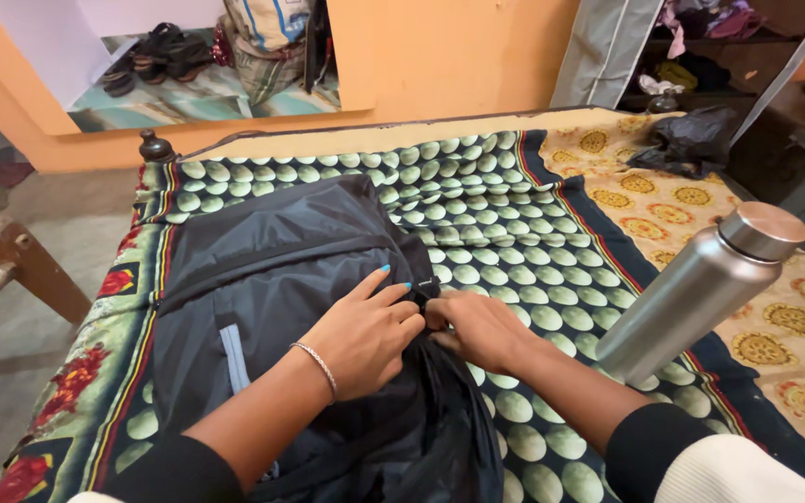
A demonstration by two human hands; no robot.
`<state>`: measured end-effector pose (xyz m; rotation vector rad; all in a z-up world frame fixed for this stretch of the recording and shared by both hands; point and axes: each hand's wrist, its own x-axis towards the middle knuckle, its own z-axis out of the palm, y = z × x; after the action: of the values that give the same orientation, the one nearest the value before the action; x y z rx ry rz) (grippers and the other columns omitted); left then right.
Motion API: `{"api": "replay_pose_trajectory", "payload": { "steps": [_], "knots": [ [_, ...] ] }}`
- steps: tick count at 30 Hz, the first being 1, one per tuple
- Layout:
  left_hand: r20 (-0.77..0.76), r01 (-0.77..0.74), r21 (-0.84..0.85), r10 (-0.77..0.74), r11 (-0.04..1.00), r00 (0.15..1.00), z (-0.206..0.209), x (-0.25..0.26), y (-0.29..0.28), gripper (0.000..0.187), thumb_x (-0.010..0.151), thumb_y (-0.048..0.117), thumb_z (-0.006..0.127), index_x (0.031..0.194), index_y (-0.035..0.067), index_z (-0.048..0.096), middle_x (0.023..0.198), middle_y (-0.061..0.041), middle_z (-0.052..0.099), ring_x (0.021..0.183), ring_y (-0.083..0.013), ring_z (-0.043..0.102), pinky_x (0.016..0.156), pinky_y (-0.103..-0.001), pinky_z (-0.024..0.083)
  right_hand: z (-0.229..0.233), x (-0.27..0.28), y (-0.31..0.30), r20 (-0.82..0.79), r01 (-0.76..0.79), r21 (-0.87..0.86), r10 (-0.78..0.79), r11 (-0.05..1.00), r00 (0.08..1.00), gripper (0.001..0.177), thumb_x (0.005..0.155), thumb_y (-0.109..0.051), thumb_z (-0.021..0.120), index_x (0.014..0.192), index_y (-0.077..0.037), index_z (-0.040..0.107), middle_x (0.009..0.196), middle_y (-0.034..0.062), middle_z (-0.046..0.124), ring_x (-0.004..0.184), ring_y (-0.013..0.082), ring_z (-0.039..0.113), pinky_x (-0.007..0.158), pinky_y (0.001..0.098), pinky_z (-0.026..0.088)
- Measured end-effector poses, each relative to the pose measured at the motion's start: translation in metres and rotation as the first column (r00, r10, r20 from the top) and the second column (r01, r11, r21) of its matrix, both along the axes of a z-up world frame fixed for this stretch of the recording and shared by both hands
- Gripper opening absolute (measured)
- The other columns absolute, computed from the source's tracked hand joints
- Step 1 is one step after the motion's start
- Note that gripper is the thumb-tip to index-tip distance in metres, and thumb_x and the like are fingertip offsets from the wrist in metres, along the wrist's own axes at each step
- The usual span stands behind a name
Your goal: The person places a black backpack on a bed, unzips it, and removes folded clothes, laying them on the bed. They then place a phone, a red box, papers, and small items into the backpack compartments and zip the pockets closed.
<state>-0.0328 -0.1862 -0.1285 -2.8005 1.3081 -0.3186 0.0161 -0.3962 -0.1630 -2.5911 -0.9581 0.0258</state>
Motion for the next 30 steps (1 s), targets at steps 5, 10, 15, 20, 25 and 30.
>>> {"api": "replay_pose_trajectory", "payload": {
  "steps": [5, 10, 15, 20, 25, 30],
  "knots": [
    [0.068, -0.039, -0.019, 0.041, 0.999, 0.997, -0.008, -0.001, -0.008, 0.032, 0.071, 0.017, 0.071, 0.102, 0.007, 0.068, 0.108, -0.009, 0.068, 0.125, -0.0334, 0.054, 0.114, -0.054, 0.028, 0.008, -0.002, -0.008, -0.022, 0.038, -0.148, -0.042, 0.988, 0.999, 0.020, 0.073, -0.009, 0.071, 0.093, -0.011, 0.068, 0.084, 0.0094, 0.074, 0.085, 0.0333, 0.070, 0.072, 0.0480, 0.054],
    [-0.089, -0.237, -0.114, 0.228, 0.965, 0.970, -0.007, 0.001, -0.026, 0.024, 0.078, 0.020, 0.069, 0.096, 0.006, 0.073, 0.109, -0.014, 0.069, 0.124, -0.0360, 0.055, 0.113, -0.055, 0.030, 0.021, -0.010, -0.037, -0.185, -0.034, -0.273, -0.017, 0.961, 0.983, 0.009, 0.074, -0.017, 0.079, 0.078, -0.010, 0.074, 0.074, 0.0073, 0.075, 0.075, 0.0273, 0.073, 0.067, 0.0412, 0.056],
    [-0.210, -0.483, -0.273, 0.438, 0.832, 0.874, 0.002, -0.003, -0.056, 0.019, 0.088, 0.023, 0.065, 0.090, 0.009, 0.077, 0.106, -0.015, 0.073, 0.115, -0.0361, 0.064, 0.097, -0.048, 0.052, 0.023, -0.030, -0.051, -0.523, -0.206, -0.190, 0.078, 0.960, 0.849, 0.011, 0.075, -0.015, 0.083, 0.079, -0.007, 0.078, 0.073, 0.0017, 0.076, 0.068, 0.0127, 0.074, 0.063, 0.0297, 0.056],
    [-0.687, -0.757, -0.076, 0.516, 0.649, 0.512, -0.006, -0.006, -0.076, 0.040, 0.078, 0.043, 0.080, 0.083, 0.003, 0.075, 0.093, -0.018, 0.078, 0.092, -0.0296, 0.076, 0.085, -0.039, 0.059, 0.037, -0.028, -0.059, -0.636, -0.144, -0.009, 0.106, 0.989, 0.765, 0.016, 0.077, -0.017, 0.085, 0.082, -0.003, 0.076, 0.073, 0.0007, 0.077, 0.065, 0.0070, 0.069, 0.061, 0.0247, 0.054],
    [-0.735, -0.807, -0.227, 0.447, 0.546, 0.509, -0.019, 0.005, -0.085, 0.030, 0.073, 0.033, 0.081, 0.074, 0.003, 0.077, 0.076, -0.015, 0.073, 0.081, -0.0282, 0.076, 0.079, -0.037, 0.061, 0.052, -0.029, -0.065, -0.637, -0.020, 0.174, 0.128, 0.985, 0.760, 0.016, 0.077, -0.014, 0.086, 0.081, 0.000, 0.078, 0.072, 0.0013, 0.078, 0.064, 0.0064, 0.069, 0.061, 0.0240, 0.055],
    [-0.753, -0.867, -0.398, 0.433, 0.299, 0.495, -0.005, 0.023, -0.072, 0.035, 0.078, 0.030, 0.069, 0.063, -0.001, 0.077, 0.065, -0.015, 0.076, 0.069, -0.0265, 0.079, 0.080, -0.035, 0.062, 0.070, -0.049, -0.050, -0.672, -0.158, 0.114, 0.194, 0.981, 0.714, 0.015, 0.077, -0.017, 0.086, 0.083, -0.004, 0.081, 0.073, -0.0002, 0.078, 0.064, 0.0048, 0.069, 0.060, 0.0232, 0.055]
  ]
}}
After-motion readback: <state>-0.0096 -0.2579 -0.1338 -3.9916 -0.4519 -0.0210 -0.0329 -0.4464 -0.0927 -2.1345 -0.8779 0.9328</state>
